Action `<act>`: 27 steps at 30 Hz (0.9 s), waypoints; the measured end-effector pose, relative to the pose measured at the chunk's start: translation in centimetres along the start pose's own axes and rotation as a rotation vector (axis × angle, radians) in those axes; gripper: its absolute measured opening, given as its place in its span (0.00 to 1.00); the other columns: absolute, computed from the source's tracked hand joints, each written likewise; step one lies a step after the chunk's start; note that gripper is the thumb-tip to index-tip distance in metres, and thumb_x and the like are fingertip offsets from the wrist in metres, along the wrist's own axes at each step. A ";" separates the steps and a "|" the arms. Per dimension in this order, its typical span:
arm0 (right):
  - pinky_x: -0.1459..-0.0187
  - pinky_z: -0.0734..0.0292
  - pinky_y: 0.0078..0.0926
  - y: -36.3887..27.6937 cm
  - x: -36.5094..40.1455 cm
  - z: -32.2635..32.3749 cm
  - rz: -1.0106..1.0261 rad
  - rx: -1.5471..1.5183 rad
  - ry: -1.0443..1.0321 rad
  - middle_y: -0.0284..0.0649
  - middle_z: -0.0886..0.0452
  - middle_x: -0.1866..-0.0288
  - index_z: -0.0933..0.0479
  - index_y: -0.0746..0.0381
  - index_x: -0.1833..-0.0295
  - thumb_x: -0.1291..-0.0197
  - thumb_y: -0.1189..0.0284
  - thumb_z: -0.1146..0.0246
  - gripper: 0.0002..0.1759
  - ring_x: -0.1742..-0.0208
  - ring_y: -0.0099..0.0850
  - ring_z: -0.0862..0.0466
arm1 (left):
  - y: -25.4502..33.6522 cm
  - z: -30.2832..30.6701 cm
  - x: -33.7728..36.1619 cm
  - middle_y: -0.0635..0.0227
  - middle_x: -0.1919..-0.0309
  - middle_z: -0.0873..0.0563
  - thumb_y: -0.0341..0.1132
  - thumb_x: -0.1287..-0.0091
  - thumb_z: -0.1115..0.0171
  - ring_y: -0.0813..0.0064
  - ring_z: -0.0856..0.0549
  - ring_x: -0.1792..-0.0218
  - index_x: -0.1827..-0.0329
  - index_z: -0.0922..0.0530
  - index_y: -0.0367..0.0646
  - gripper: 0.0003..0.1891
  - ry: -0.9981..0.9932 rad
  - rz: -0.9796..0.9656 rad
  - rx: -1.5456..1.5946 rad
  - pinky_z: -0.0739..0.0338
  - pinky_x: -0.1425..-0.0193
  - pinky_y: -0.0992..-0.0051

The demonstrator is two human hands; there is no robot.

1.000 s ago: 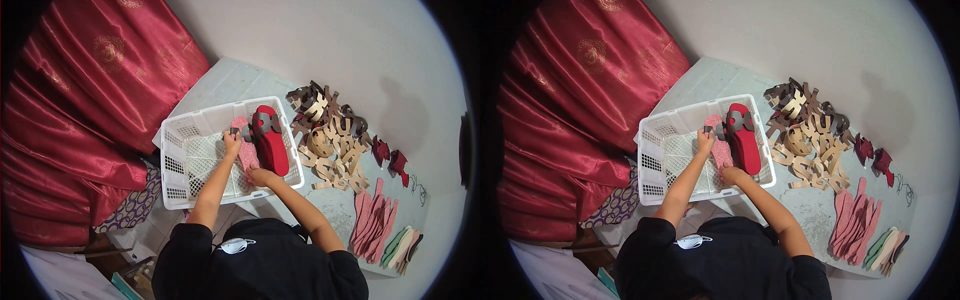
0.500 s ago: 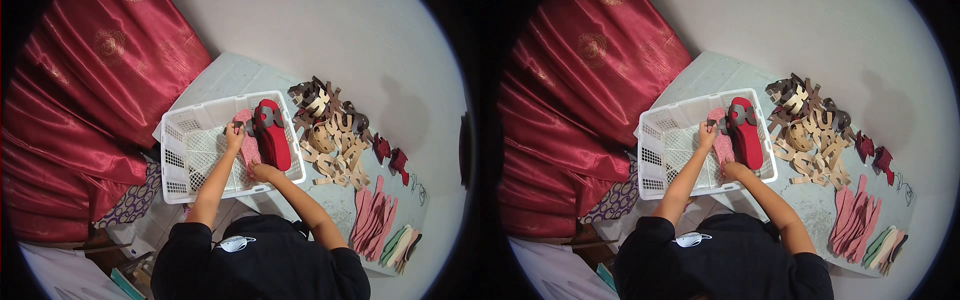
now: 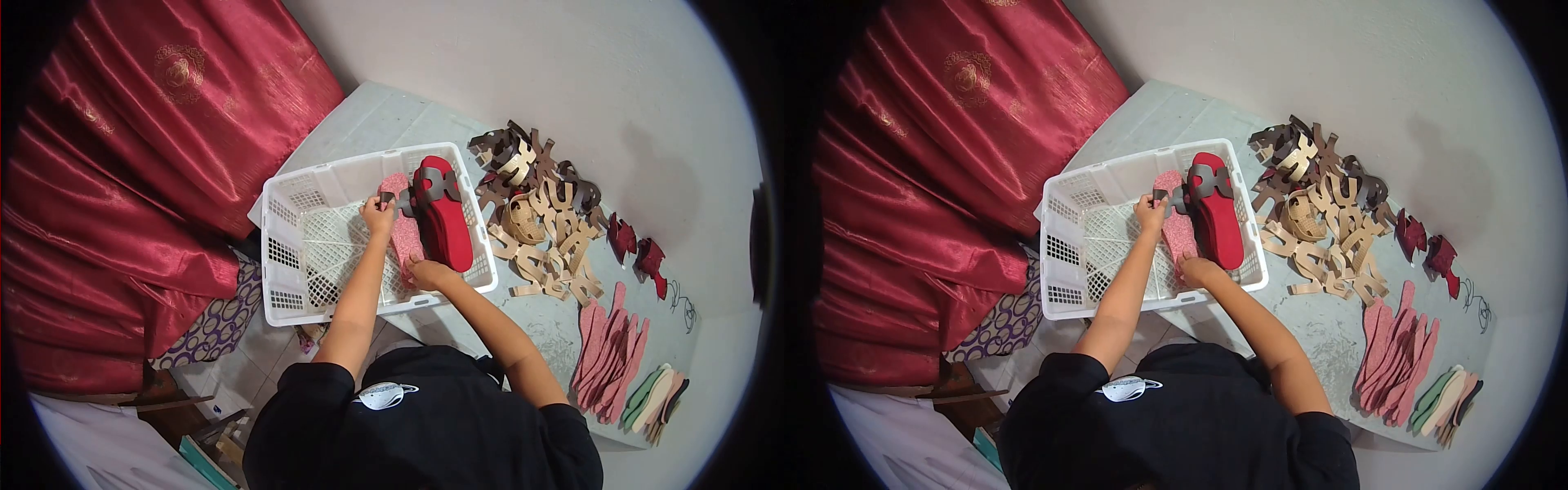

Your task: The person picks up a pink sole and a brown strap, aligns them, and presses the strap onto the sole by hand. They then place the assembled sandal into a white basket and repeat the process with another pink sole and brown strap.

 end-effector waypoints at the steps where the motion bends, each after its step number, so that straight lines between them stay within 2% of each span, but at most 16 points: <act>1: 0.46 0.31 0.37 0.2 -0.1 -0.1 0.010 -0.017 0.000 0.58 0.50 0.33 0.45 0.71 0.37 0.45 0.66 0.46 0.33 0.48 0.50 0.26 | 0.0 0.4 -0.2 0.64 0.62 0.29 0.37 0.56 0.29 0.63 0.29 0.58 0.66 0.24 0.45 0.16 -0.044 0.007 -0.021 0.33 0.54 0.68; 3: 0.47 0.31 0.38 0.2 -0.2 -0.2 0.022 -0.033 0.003 0.58 0.50 0.33 0.45 0.71 0.37 0.45 0.66 0.46 0.33 0.49 0.50 0.26 | 0.6 1.1 0.0 0.66 0.61 0.29 0.40 0.57 0.29 0.63 0.29 0.56 0.65 0.23 0.47 0.17 -0.085 0.012 -0.043 0.34 0.53 0.66; 5: 0.48 0.30 0.38 0.0 -0.2 -0.2 -0.002 -0.013 0.014 0.59 0.49 0.34 0.45 0.71 0.37 0.45 0.66 0.46 0.32 0.50 0.50 0.25 | 2.3 2.2 0.8 0.68 0.58 0.30 0.49 0.54 0.31 0.64 0.30 0.54 0.65 0.21 0.52 0.17 -0.031 -0.017 -0.334 0.36 0.51 0.61; 6: 0.48 0.30 0.38 0.2 -0.4 -0.6 -0.002 -0.012 0.013 0.59 0.49 0.34 0.45 0.71 0.37 0.45 0.66 0.46 0.32 0.50 0.50 0.25 | 2.4 2.4 1.1 0.68 0.58 0.30 0.49 0.54 0.31 0.64 0.30 0.54 0.65 0.21 0.52 0.17 -0.030 -0.017 -0.335 0.36 0.51 0.61; 8: 0.48 0.30 0.39 0.7 -0.9 -1.2 0.025 -0.047 0.055 0.60 0.48 0.35 0.44 0.71 0.38 0.45 0.65 0.46 0.32 0.51 0.51 0.25 | 3.0 2.9 1.5 0.71 0.56 0.30 0.54 0.53 0.35 0.64 0.31 0.52 0.61 0.20 0.59 0.18 0.015 -0.140 -0.513 0.39 0.49 0.57; 11: 0.48 0.30 0.39 0.3 -0.2 -0.7 0.027 0.016 0.056 0.61 0.48 0.35 0.43 0.71 0.38 0.44 0.64 0.47 0.32 0.51 0.51 0.24 | 3.4 3.1 2.1 0.72 0.55 0.30 0.56 0.52 0.37 0.64 0.31 0.52 0.55 0.21 0.59 0.22 -0.020 -0.206 -0.563 0.40 0.48 0.56; 12: 0.48 0.30 0.39 0.1 0.2 -0.3 0.029 0.017 0.053 0.61 0.48 0.35 0.43 0.71 0.38 0.44 0.64 0.47 0.32 0.51 0.51 0.24 | 3.1 3.0 2.2 0.72 0.55 0.30 0.56 0.52 0.37 0.64 0.31 0.52 0.55 0.21 0.59 0.22 -0.019 -0.203 -0.564 0.40 0.48 0.56; 14: 0.44 0.34 0.37 -0.2 1.0 0.7 0.050 -0.088 0.009 0.64 0.48 0.36 0.42 0.74 0.41 0.44 0.64 0.47 0.31 0.45 0.52 0.29 | 2.7 2.7 2.1 0.69 0.56 0.30 0.56 0.50 0.39 0.63 0.30 0.51 0.52 0.22 0.59 0.23 -0.055 -0.160 -0.427 0.40 0.47 0.56; 18: 0.42 0.35 0.37 0.3 1.5 0.2 0.099 -0.148 0.128 0.64 0.45 0.37 0.41 0.73 0.42 0.44 0.63 0.47 0.30 0.44 0.53 0.31 | 0.5 2.1 0.7 0.64 0.54 0.29 0.55 0.48 0.40 0.61 0.29 0.50 0.46 0.25 0.55 0.27 -0.171 -0.183 -0.287 0.38 0.45 0.59; 20: 0.41 0.37 0.37 0.7 1.5 0.0 0.121 -0.191 0.166 0.64 0.44 0.38 0.39 0.72 0.42 0.43 0.62 0.47 0.29 0.43 0.54 0.32 | 0.1 2.0 0.2 0.59 0.51 0.29 0.53 0.47 0.40 0.59 0.29 0.50 0.42 0.29 0.49 0.30 -0.204 -0.266 -0.240 0.36 0.45 0.64; 24: 0.43 0.35 0.37 1.1 1.7 -0.2 0.151 -0.166 0.137 0.61 0.45 0.36 0.40 0.68 0.39 0.42 0.62 0.48 0.29 0.47 0.53 0.29 | 1.2 2.6 0.1 0.56 0.51 0.29 0.52 0.46 0.41 0.58 0.29 0.50 0.41 0.31 0.44 0.32 -0.209 -0.305 -0.247 0.35 0.45 0.68; 27: 0.44 0.34 0.36 1.0 2.3 -0.2 0.194 -0.171 0.229 0.60 0.44 0.36 0.40 0.66 0.39 0.42 0.62 0.48 0.29 0.46 0.52 0.29 | 1.6 3.1 0.3 0.56 0.52 0.29 0.50 0.44 0.41 0.59 0.28 0.51 0.41 0.31 0.43 0.30 -0.184 -0.307 -0.158 0.35 0.45 0.67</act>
Point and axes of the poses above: each hand's wrist, its own x-axis away from the middle knuckle, its own z-axis out of the back of the hand, y = z × x, the point moved 2 cm from there along -x, towards the middle knuckle
